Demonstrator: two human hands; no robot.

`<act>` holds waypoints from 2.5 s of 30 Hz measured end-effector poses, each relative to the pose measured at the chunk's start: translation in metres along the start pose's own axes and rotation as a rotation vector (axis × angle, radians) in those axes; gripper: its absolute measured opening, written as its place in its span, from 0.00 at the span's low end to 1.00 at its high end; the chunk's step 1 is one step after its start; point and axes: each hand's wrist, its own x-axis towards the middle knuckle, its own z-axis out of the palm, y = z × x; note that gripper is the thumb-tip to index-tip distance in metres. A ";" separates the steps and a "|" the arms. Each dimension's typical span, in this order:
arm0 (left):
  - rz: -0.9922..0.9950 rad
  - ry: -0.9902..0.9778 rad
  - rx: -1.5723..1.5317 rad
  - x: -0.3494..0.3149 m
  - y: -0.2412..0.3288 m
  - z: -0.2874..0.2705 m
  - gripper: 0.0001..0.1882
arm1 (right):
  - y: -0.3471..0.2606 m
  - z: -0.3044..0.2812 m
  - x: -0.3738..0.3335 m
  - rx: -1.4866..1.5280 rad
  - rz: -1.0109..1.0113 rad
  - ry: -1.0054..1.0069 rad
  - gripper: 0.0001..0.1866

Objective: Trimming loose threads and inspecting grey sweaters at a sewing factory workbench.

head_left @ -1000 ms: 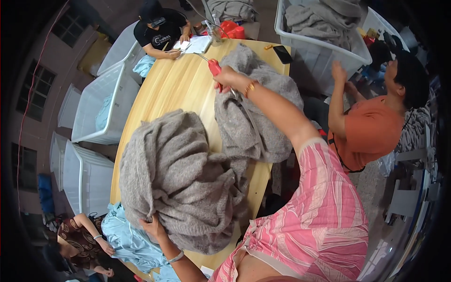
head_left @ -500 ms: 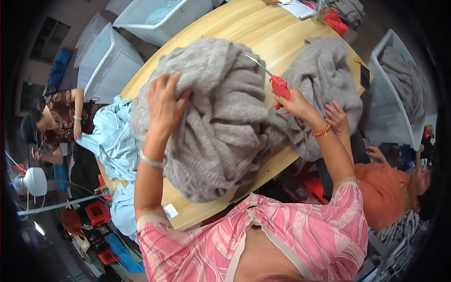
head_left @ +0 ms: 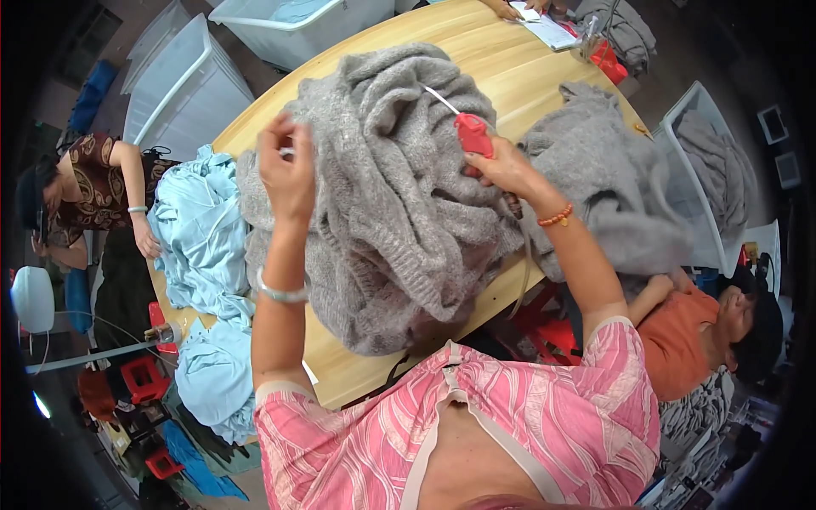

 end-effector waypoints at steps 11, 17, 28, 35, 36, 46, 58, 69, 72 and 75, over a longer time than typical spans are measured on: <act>-0.858 -0.389 -0.922 -0.069 0.008 -0.014 0.31 | -0.008 0.037 0.000 -0.268 -0.145 0.144 0.15; -0.785 -0.519 -0.822 -0.075 -0.022 0.014 0.11 | -0.009 0.026 -0.055 -0.306 -0.093 0.242 0.20; -0.690 -0.211 -0.900 -0.101 -0.044 0.034 0.08 | -0.062 0.041 -0.193 -0.693 -0.115 -0.193 0.18; -0.419 -0.288 -0.361 -0.067 0.010 0.021 0.20 | -0.048 0.041 -0.183 -0.486 -0.148 -0.001 0.16; -0.294 -0.291 -0.154 -0.055 0.009 0.021 0.24 | -0.046 0.043 -0.180 -0.490 -0.139 0.006 0.16; -0.414 -0.371 -0.403 -0.033 -0.032 0.027 0.07 | -0.061 0.048 -0.146 -0.643 -0.182 0.083 0.17; -0.631 -0.465 -0.802 -0.028 -0.053 0.000 0.07 | -0.074 0.049 -0.137 -0.601 -0.162 0.053 0.21; -0.588 -0.459 -0.541 -0.021 -0.028 0.004 0.10 | -0.073 0.023 -0.125 -0.525 -0.196 -0.062 0.18; -0.545 -0.421 -0.350 0.000 -0.018 0.018 0.12 | -0.064 0.022 -0.116 -0.501 -0.240 0.012 0.19; -0.526 -0.454 -0.253 0.031 -0.014 0.054 0.12 | -0.071 -0.009 -0.087 -0.510 -0.243 -0.024 0.20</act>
